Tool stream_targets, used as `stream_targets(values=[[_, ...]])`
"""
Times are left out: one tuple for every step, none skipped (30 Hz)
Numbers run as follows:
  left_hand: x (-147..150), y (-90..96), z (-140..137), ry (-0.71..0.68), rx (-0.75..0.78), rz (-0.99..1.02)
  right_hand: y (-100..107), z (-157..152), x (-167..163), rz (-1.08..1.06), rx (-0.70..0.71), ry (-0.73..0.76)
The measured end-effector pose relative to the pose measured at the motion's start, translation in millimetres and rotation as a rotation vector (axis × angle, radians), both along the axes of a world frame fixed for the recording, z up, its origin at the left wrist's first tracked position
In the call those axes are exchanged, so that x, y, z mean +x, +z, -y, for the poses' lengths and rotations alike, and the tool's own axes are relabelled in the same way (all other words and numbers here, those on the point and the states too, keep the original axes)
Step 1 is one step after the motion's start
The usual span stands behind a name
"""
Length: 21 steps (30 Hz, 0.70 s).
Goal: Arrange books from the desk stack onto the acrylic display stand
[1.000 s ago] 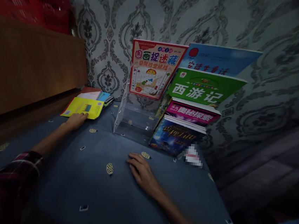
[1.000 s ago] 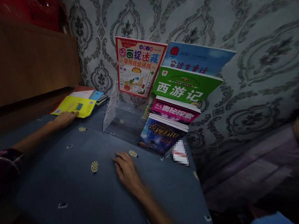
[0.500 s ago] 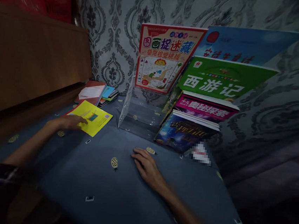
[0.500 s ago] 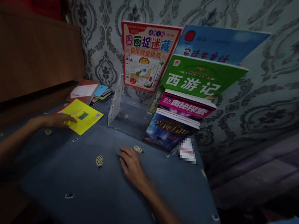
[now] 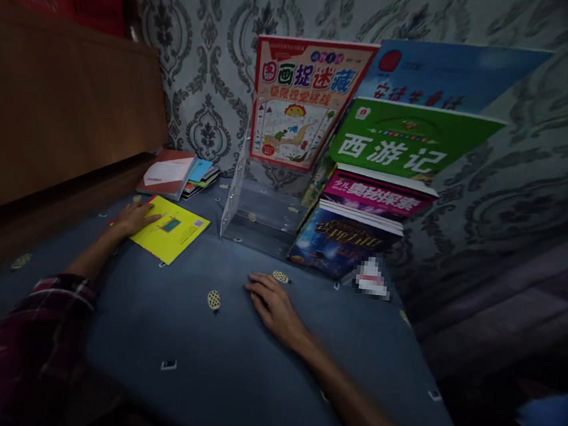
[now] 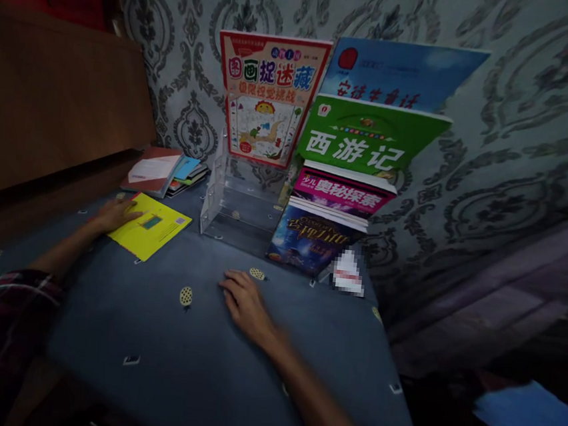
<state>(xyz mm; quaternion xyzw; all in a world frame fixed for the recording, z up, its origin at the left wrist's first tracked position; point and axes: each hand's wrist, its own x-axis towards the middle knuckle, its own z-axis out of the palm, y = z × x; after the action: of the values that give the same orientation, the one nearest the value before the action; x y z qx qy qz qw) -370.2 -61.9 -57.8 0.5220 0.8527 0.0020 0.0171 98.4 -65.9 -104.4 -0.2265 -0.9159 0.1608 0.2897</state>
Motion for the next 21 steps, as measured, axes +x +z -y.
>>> stream_targets(values=[[0,-1.1,4,-0.018,0.004,-0.003,0,0,0,-0.001,0.002,0.001],[0,-2.2,8,-0.039,0.013,-0.008,0,0,0,-0.003,0.006,0.001],[1,-3.3,12,-0.061,0.025,-0.016,-1,0,0,-0.004,0.007,0.001],[3,-4.2,16,-0.082,0.039,-0.025,-1,0,0,-0.005,0.007,0.001],[6,-4.8,20,-0.097,0.050,-0.033,-1,0,0,-0.004,0.007,0.001],[9,-5.0,25,-0.105,0.055,-0.037,-1,0,0,-0.003,0.006,0.001],[14,-4.7,29,-0.108,0.050,-0.032,-1,0,0,-0.004,0.006,0.000],[18,-4.0,34,-0.111,0.043,-0.023,-1,0,0,-0.003,0.007,0.001],[24,-2.9,39,-0.117,0.037,-0.012,-1,0,0,-0.002,0.007,0.000],[29,-1.7,44,-0.123,0.032,-0.003,-1,0,-1,-0.002,0.007,-0.001],[35,-0.4,48,-0.130,0.030,0.004,-1,0,-1,0.000,0.005,0.001],[41,0.9,53,-0.136,0.030,0.007,-1,-1,-1,0.002,0.004,0.003],[47,2.1,57,-0.141,0.031,0.006,-2,-1,-2,0.003,0.003,0.004],[53,3.2,61,-0.147,0.028,0.004,-2,-1,-2,0.002,0.002,0.004],[59,4.1,65,-0.154,0.022,0.003,-3,-1,-2,-0.001,0.000,0.001],[66,5.0,68,-0.165,0.016,0.000,-3,-1,-2,-0.004,-0.005,-0.003],[72,5.7,71,-0.178,0.009,-0.005,-3,-1,-2,-0.009,-0.013,-0.007],[78,6.4,73,-0.189,0.004,-0.010,-3,-1,-2,-0.015,-0.023,-0.011],[84,7.1,75,-0.198,0.001,-0.015,-2,0,-1,-0.022,-0.035,-0.015],[90,7.8,78,-0.205,0.000,-0.021,-1,1,-1,-0.029,-0.046,-0.019],[95,8.6,80,-0.209,0.000,-0.026,0,2,0,-0.037,-0.056,-0.027]])
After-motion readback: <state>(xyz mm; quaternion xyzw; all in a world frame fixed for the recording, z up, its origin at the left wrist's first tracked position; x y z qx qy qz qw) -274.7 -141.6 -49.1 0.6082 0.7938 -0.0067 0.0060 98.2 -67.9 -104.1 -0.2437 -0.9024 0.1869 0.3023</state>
